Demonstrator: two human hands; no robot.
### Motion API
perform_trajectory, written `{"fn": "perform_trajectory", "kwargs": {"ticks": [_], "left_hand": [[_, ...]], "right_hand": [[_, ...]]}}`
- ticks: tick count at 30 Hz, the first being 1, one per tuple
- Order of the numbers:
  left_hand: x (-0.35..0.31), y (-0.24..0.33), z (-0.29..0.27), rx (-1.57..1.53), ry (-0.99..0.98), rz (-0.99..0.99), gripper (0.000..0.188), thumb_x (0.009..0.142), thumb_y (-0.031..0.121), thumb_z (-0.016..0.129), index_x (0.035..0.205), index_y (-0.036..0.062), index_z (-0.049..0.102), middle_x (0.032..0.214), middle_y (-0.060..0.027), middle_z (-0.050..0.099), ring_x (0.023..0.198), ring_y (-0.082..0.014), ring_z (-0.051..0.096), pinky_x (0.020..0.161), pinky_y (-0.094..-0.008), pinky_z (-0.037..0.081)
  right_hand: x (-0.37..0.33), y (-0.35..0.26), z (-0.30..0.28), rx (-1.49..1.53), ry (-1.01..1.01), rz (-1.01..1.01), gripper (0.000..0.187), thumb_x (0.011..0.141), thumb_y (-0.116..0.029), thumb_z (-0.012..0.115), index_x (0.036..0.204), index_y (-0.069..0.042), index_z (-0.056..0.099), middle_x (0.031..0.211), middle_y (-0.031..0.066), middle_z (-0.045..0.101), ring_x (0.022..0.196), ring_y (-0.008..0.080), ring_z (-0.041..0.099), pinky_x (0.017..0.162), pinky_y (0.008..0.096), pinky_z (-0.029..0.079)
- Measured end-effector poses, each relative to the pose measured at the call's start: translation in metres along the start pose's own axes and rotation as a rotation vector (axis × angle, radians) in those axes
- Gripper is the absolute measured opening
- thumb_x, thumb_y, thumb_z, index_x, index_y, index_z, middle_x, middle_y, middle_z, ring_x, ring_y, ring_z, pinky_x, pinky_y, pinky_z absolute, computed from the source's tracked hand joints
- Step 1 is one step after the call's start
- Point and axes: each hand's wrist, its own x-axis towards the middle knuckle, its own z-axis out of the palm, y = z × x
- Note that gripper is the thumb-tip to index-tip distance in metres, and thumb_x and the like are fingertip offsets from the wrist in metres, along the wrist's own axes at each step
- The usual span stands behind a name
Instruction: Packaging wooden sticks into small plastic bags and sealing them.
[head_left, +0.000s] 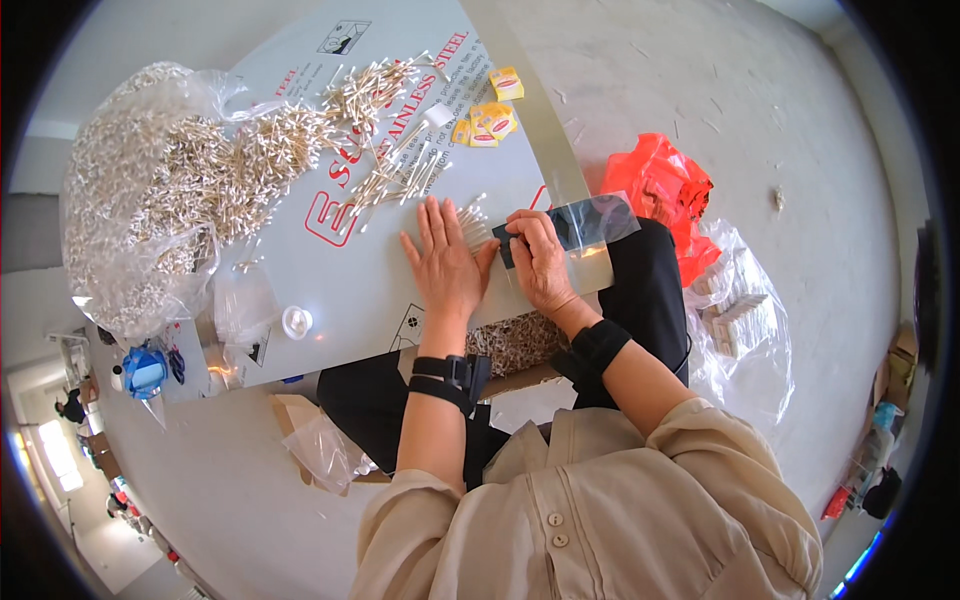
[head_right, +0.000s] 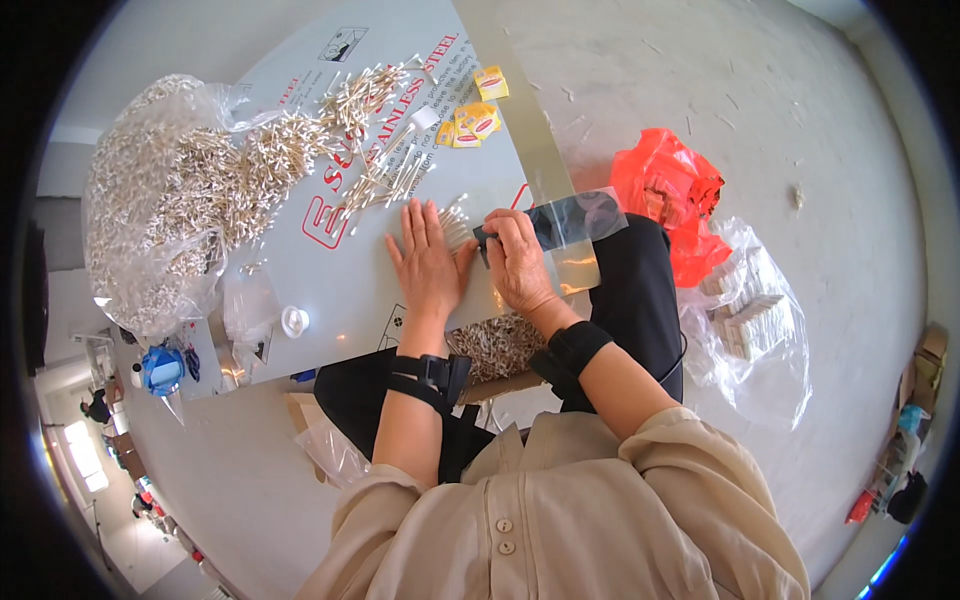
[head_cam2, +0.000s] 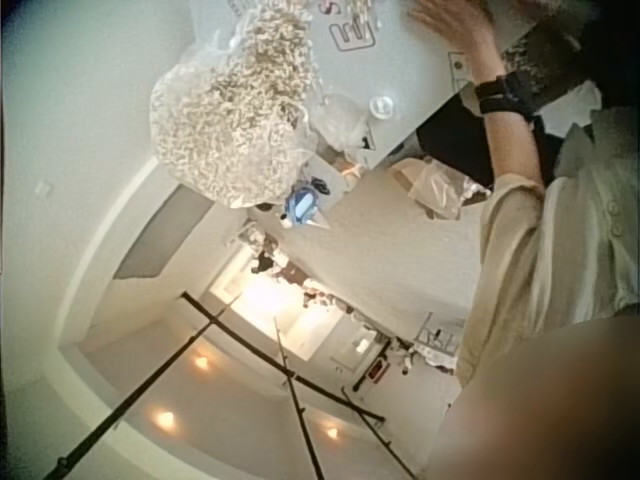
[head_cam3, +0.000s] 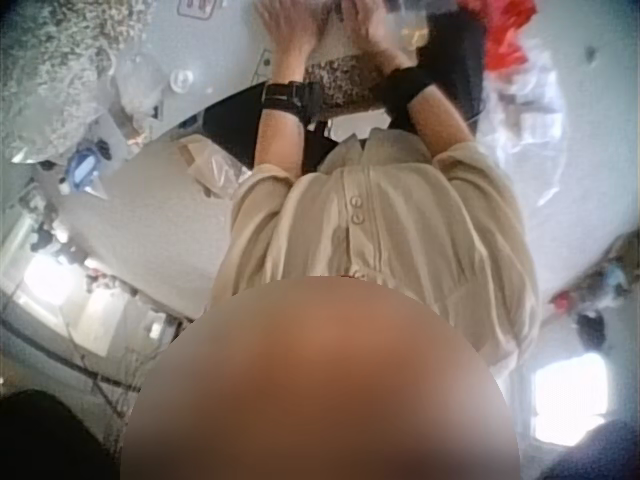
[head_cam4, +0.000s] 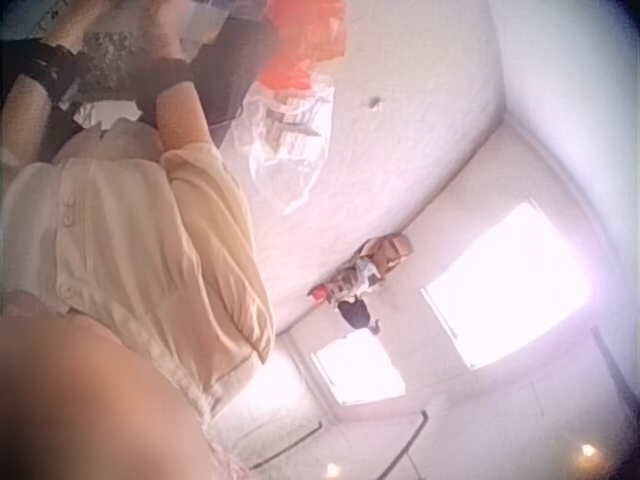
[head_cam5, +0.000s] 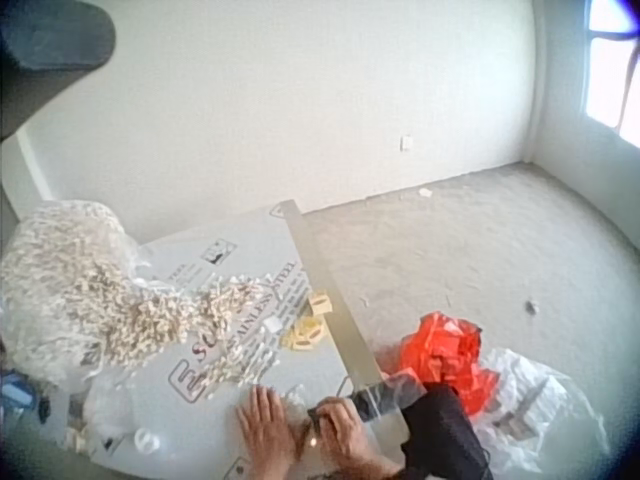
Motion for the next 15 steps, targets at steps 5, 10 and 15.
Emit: {"fn": "perform_trajectory", "kwargs": {"ticks": [5,10,15], "left_hand": [[-0.008,0.006,-0.007,0.031,-0.072,0.073,0.083,0.085,0.049,0.062,0.146,0.0025,0.031,0.152,-0.02,0.029,0.144,-0.0326,0.021,0.114,-0.0583,0.014],[-0.025,0.009,-0.008,-0.05,-0.113,0.067,0.078,0.088,0.043,0.06,0.147,0.0028,0.028,0.154,-0.0202,0.022,0.144,-0.0343,0.02,0.114,-0.0554,0.014],[-0.02,-0.006,0.008,-0.737,0.307,-0.09,0.061,0.098,0.034,0.049,0.146,0.0012,0.03,0.155,-0.0204,0.02,0.144,-0.0331,0.021,0.115,-0.046,0.02]], "right_hand": [[0.001,0.001,-0.001,0.048,0.036,0.067,0.017,0.087,0.001,0.052,0.104,0.001,0.054,0.113,0.0171,0.055,0.1,0.0345,0.056,0.085,0.0368,0.048],[0.006,0.004,0.004,0.141,0.09,0.099,0.02,0.094,-0.004,0.051,0.111,0.003,0.055,0.121,0.0165,0.056,0.11,0.0315,0.056,0.092,0.0335,0.046],[0.029,0.017,0.014,0.365,0.167,0.168,0.031,0.1,-0.016,0.047,0.125,0.003,0.054,0.132,0.0142,0.055,0.122,0.0215,0.05,0.102,0.0304,0.039]]}}
